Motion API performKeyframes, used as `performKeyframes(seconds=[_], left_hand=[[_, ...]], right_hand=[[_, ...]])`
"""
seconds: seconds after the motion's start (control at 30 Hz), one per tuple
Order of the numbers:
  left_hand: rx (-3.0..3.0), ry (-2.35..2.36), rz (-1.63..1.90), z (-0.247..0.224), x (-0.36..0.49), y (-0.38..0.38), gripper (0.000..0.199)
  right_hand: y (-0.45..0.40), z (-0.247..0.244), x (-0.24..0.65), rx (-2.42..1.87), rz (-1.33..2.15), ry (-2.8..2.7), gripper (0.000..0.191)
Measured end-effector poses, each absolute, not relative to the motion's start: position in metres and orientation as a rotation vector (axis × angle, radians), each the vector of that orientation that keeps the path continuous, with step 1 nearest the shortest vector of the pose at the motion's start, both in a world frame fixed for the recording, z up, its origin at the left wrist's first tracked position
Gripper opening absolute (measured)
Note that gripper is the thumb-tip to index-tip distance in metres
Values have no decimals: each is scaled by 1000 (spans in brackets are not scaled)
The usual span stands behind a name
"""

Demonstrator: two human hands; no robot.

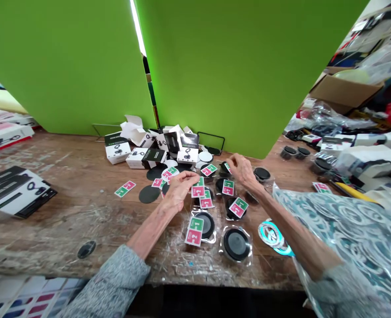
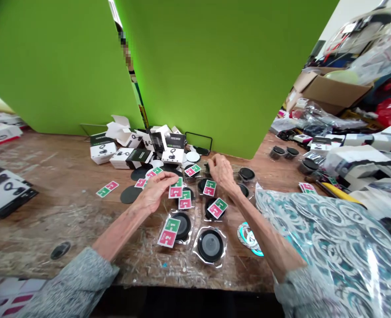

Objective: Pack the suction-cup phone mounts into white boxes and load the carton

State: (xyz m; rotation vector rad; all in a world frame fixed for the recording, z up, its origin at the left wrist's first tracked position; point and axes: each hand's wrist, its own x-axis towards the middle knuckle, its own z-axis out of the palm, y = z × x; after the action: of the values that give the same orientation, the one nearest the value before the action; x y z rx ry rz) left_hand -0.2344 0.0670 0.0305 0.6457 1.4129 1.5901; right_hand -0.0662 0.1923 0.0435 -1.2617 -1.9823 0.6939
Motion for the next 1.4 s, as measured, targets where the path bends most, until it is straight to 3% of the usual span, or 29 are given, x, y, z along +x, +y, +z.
performKeyframes(seconds=[0.1,0.23,0.37,0.53,0.67,0.77,0.87,1.1,1.4], left_hand=[[618,1374,1630,36,-220,76,23],[611,1298,1606,52,-207,72,27],[777,1423,1543,51,-231,51,35],[1217,2107,1361,13,-280,29,19],[1644,2374,1029,-13,-290,26,41],[1782,2416,855,-22,-287,38,52],[1846,2296,859,-22,-287,56,50],[1836,2080,1020,-16,-308,77,13],[1268,1953,1427,5,-335,60,30]], right_hand=[[153,45,-78,-975,1061,-2133,33],[137,52,-65,-776,1386,-2045,32],[168,54,-2,-1018,1185,-2049,32],[186,32,66,-1413,627,-2234,24],[173,26,73,-1490,125,-2353,19],[165,34,63,-1374,218,-2435,22],[160,41,52,-1289,325,-2477,22],[147,47,32,-1111,438,-2517,23],[122,58,-78,-811,613,-2410,20]])
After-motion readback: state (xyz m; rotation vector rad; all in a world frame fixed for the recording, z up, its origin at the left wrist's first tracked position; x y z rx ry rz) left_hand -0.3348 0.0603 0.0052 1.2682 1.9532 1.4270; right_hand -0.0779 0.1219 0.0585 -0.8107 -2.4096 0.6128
